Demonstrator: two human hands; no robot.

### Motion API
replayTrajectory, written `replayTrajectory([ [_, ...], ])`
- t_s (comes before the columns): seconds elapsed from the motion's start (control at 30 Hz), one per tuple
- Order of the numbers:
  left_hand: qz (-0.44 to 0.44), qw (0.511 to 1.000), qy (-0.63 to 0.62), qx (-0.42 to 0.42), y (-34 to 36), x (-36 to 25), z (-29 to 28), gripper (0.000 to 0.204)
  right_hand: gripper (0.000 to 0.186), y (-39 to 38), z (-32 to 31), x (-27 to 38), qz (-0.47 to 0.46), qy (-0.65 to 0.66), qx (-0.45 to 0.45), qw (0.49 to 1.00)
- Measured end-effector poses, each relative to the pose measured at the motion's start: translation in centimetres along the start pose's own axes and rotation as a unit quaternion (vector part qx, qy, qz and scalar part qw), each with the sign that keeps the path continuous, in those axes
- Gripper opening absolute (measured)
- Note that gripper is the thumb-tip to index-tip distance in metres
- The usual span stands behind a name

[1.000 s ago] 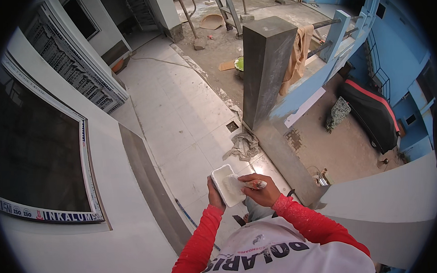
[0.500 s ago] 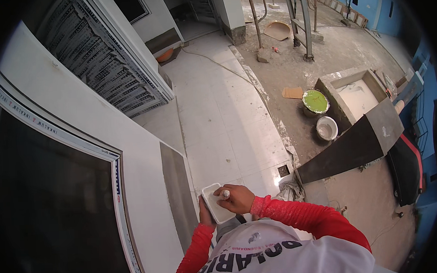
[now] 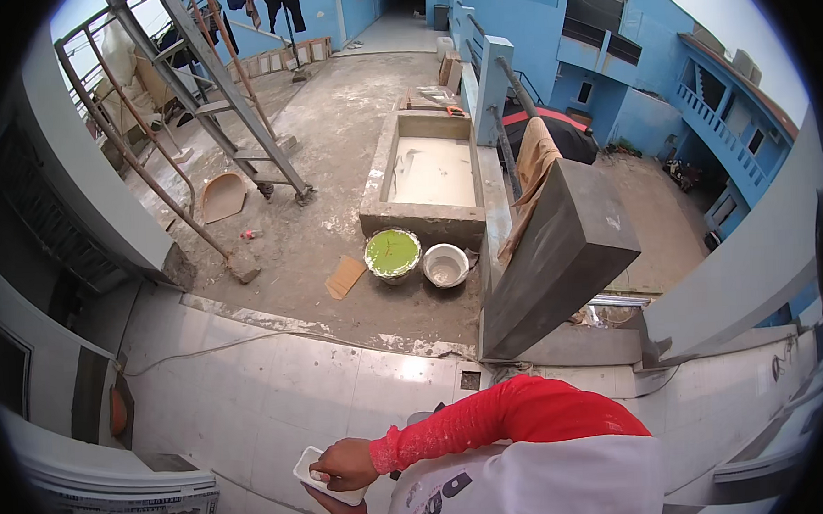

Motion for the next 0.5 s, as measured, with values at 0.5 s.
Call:
replayTrajectory([
  [0.5, -0.063, 0.968, 0.169, 0.175, 44.0, -24.6, 7.2, 0.060, 0.024, 33.6, -20.6, -9.5, 0.024, 0.122, -0.233, 0.965],
])
Point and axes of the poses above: each hand's wrist, its own y-axis towards the middle knuckle, its own z-axis out of the palm, x = y × z, the point moved 1 cm from there along y, towards the middle knuckle, and after that the axes turned 15 degrees about y, right-handed, at the moved point
